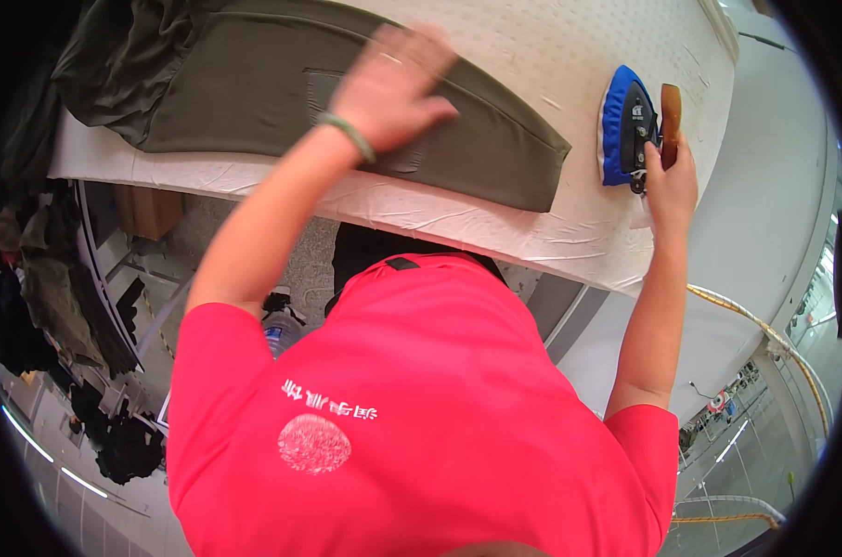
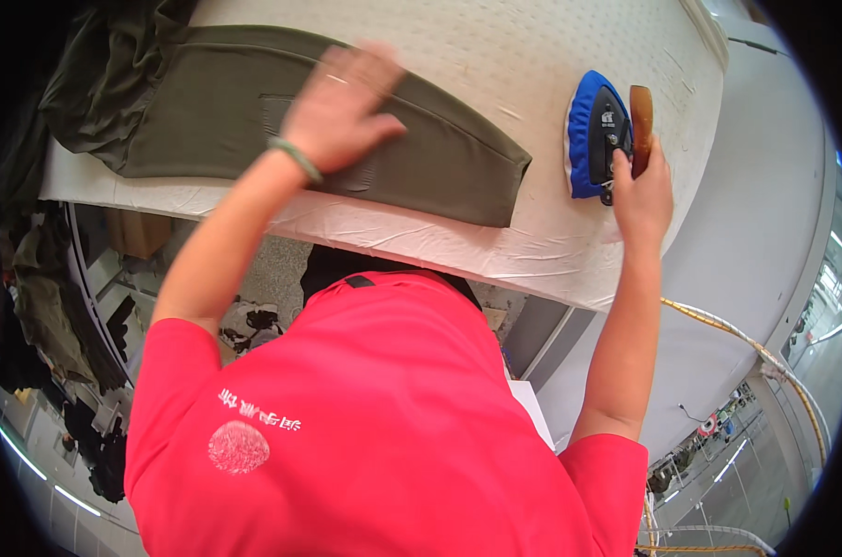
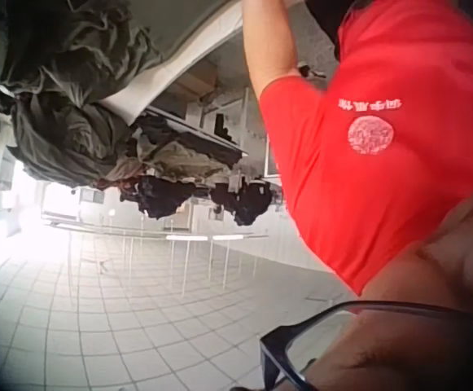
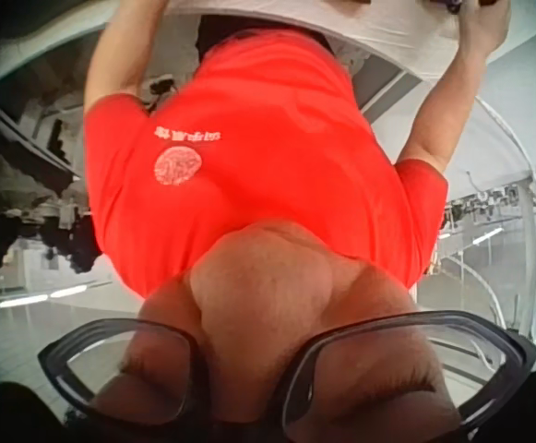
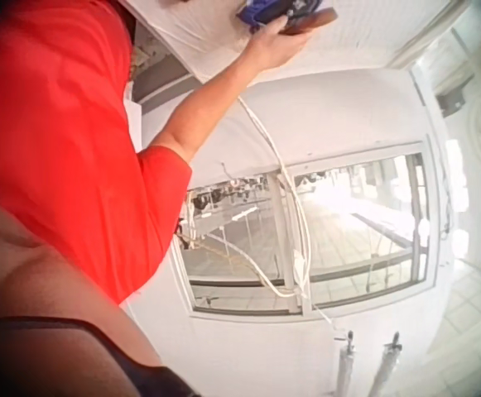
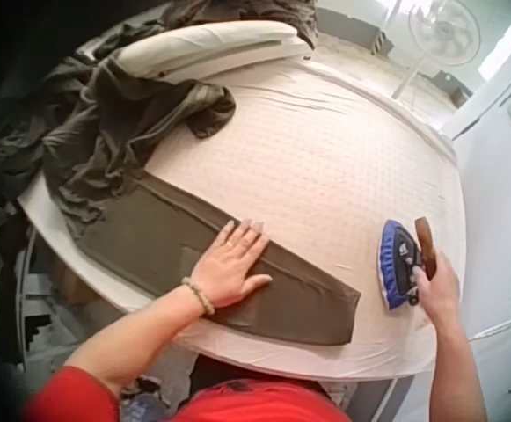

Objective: Ironing and folding a pair of green trousers on a pressing table.

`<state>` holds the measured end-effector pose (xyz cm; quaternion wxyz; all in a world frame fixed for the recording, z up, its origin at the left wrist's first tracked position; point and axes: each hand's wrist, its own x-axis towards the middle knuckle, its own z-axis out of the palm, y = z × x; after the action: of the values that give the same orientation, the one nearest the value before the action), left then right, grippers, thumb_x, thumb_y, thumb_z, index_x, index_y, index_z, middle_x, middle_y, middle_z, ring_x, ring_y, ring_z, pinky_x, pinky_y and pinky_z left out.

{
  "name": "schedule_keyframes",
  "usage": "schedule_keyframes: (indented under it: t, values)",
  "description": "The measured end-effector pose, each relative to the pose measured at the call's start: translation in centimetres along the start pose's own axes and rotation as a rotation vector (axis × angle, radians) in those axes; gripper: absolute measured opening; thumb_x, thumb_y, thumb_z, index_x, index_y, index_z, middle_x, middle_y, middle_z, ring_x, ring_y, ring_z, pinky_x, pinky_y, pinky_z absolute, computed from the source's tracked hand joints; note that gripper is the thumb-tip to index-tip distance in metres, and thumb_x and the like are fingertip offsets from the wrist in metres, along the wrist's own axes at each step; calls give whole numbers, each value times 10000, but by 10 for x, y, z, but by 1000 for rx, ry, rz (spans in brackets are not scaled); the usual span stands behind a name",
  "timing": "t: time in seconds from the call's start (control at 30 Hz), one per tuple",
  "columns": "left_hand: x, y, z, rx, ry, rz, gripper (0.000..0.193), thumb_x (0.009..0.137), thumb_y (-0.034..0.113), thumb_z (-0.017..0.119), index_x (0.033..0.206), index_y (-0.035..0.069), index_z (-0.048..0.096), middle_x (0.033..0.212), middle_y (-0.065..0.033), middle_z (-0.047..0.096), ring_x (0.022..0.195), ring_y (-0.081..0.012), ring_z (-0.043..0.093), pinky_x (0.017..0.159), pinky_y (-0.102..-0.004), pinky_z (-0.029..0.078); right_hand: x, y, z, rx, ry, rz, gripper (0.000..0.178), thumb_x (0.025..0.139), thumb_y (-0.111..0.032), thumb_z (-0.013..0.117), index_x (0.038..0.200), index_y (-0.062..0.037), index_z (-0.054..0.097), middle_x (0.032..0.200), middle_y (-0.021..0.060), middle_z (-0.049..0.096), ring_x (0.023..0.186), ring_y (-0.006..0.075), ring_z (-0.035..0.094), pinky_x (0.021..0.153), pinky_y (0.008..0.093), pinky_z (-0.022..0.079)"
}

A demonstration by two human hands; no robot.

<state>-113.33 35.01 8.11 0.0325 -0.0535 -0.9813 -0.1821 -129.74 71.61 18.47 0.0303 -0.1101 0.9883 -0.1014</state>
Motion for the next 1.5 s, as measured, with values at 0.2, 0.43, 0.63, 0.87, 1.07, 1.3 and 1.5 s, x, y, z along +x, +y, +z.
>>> schedule_keyframes:
  t: [0.2,0.43,0.63,0.87,1.07,1.3,1.5]
  values:
    - [-14,-30,-9,228,21,-141,788,952,517,624,1578,90,408,1655,-150,366,1566,-313,264,1285,-519,154,61,25,-9,292,-567,548,546,923,-449,764,1211,9,691,829,72,697,802,245,707,768,339,553]
    - [-29,23,-4,-366,-162,274,747,908,512,670,1518,119,495,1624,-128,419,1546,-298,314,1271,-522,203,-34,-134,-9,353,-196,32,325,961,-232,759,1180,3,710,916,78,741,825,167,710,762,298,550]
    - [-124,-118,-68,32,-20,-98,739,931,453,677,1572,168,447,1671,-99,350,1548,-293,310,1259,-510,217,-55,-189,39,131,-265,-48,331,932,-193,765,1224,-48,704,992,152,766,912,285,746,810,360,559]
    - [-210,-108,-86,-216,61,-157,553,954,290,691,1445,61,581,1516,-127,549,1439,-327,479,1200,-500,343,-10,-362,75,-52,-472,-256,328,945,-304,663,1173,-76,726,1010,225,745,972,427,709,847,502,557]
    - [-236,-152,-119,-342,661,-674,322,977,68,659,1292,-3,663,1282,-126,692,1206,-273,640,1071,-411,482,-1,-507,86,21,-633,-420,351,903,-288,677,1137,-34,744,989,269,741,941,421,731,838,508,574]
    - [-283,-257,-140,-661,1187,-1102,430,1046,124,620,1426,-42,507,1338,-160,630,1221,-228,600,1036,-367,488,-59,-437,47,-74,-852,-373,471,882,-235,708,1292,-18,625,1052,255,740,971,420,722,831,471,581]
    - [-265,-359,-166,-1391,1027,-1347,596,1002,304,706,1468,-1,493,1377,-140,620,1258,-309,590,1095,-442,449,-49,-320,54,79,-426,35,488,894,-309,760,1306,-71,651,1064,236,741,981,400,722,851,442,569]
